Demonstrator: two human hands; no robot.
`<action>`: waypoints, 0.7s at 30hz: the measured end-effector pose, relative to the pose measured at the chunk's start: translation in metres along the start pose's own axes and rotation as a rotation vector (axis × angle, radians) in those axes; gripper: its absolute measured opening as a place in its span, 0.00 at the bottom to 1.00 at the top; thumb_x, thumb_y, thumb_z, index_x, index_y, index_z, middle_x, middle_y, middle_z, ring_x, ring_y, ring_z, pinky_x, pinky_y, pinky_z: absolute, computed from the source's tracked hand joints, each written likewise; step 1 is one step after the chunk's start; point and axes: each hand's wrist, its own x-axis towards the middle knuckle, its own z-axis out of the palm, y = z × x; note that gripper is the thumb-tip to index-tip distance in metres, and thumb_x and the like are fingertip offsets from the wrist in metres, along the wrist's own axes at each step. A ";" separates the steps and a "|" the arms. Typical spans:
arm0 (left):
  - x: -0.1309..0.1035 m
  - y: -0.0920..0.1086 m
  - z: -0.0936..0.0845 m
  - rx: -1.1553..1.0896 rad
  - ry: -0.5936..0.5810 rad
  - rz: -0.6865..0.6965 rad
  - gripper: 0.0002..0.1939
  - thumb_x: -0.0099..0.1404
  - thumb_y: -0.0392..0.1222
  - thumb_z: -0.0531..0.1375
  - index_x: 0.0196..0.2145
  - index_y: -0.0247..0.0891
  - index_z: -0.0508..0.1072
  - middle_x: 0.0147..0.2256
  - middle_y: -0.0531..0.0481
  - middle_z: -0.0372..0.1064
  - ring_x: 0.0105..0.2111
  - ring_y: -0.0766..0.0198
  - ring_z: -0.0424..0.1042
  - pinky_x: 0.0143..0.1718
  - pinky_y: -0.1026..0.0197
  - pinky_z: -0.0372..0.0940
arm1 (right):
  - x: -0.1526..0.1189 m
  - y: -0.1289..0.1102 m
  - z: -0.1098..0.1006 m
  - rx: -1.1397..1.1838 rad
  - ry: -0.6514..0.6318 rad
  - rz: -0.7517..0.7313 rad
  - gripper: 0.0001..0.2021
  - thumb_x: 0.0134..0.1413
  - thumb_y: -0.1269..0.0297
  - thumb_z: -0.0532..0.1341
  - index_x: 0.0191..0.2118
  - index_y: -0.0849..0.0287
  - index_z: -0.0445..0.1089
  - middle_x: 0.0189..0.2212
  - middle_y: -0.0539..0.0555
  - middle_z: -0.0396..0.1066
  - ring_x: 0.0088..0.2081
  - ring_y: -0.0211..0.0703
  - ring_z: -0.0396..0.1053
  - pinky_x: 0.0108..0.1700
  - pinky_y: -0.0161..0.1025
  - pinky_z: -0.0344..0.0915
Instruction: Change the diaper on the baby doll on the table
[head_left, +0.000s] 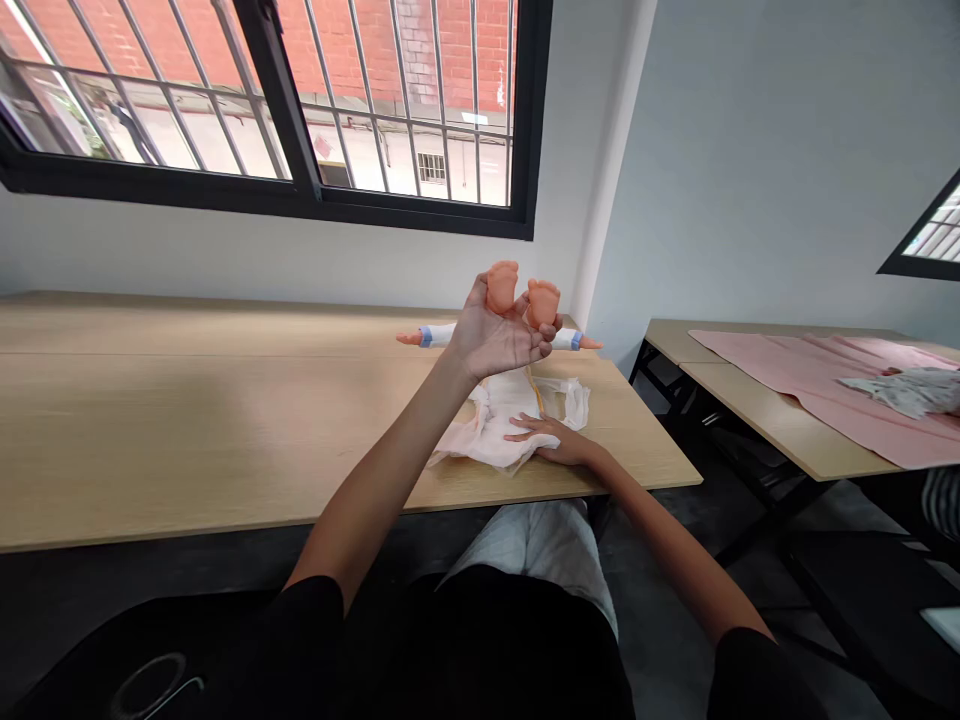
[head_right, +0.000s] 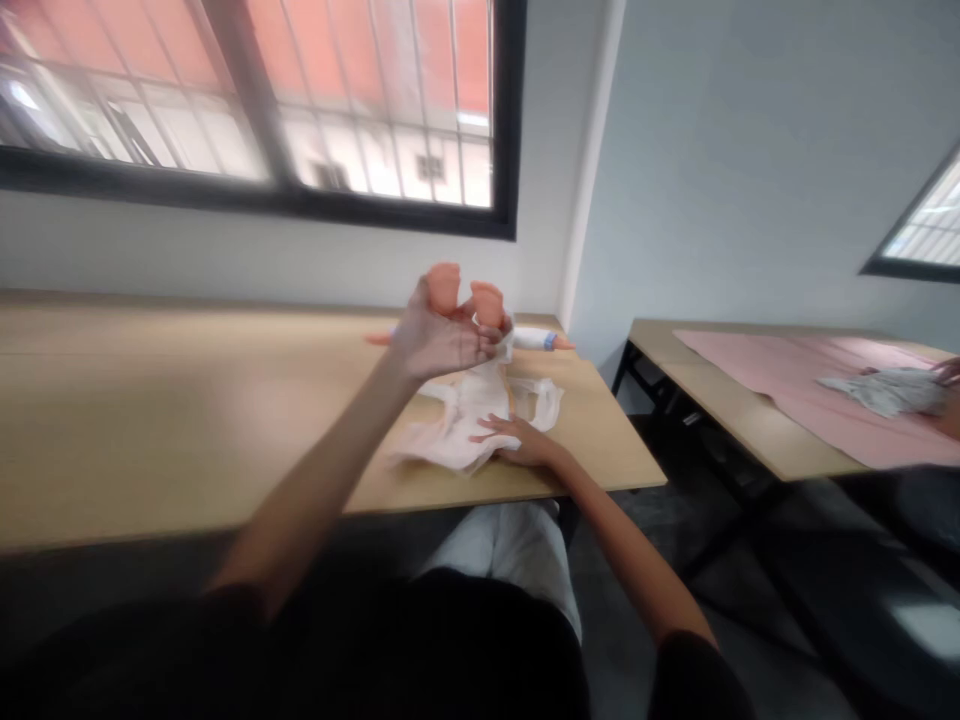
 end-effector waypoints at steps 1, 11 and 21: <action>0.000 0.000 0.000 0.012 0.007 0.008 0.21 0.60 0.60 0.58 0.36 0.38 0.68 0.30 0.45 0.70 0.30 0.55 0.73 0.31 0.59 0.67 | -0.001 0.001 0.002 0.020 -0.008 -0.012 0.21 0.68 0.69 0.53 0.64 0.56 0.64 0.69 0.57 0.52 0.71 0.50 0.44 0.71 0.52 0.38; 0.001 -0.004 0.000 0.078 0.021 -0.025 0.21 0.57 0.60 0.60 0.36 0.38 0.69 0.31 0.45 0.71 0.28 0.57 0.72 0.31 0.59 0.67 | 0.019 0.008 0.006 0.190 0.070 -0.093 0.19 0.69 0.66 0.52 0.60 0.58 0.68 0.65 0.53 0.62 0.69 0.46 0.52 0.71 0.49 0.45; -0.001 -0.009 -0.003 0.087 0.006 -0.003 0.17 0.58 0.56 0.60 0.33 0.38 0.69 0.29 0.46 0.71 0.28 0.57 0.72 0.31 0.58 0.69 | 0.030 0.031 0.001 0.205 0.093 0.040 0.20 0.71 0.65 0.48 0.62 0.55 0.67 0.67 0.51 0.59 0.70 0.46 0.51 0.72 0.49 0.41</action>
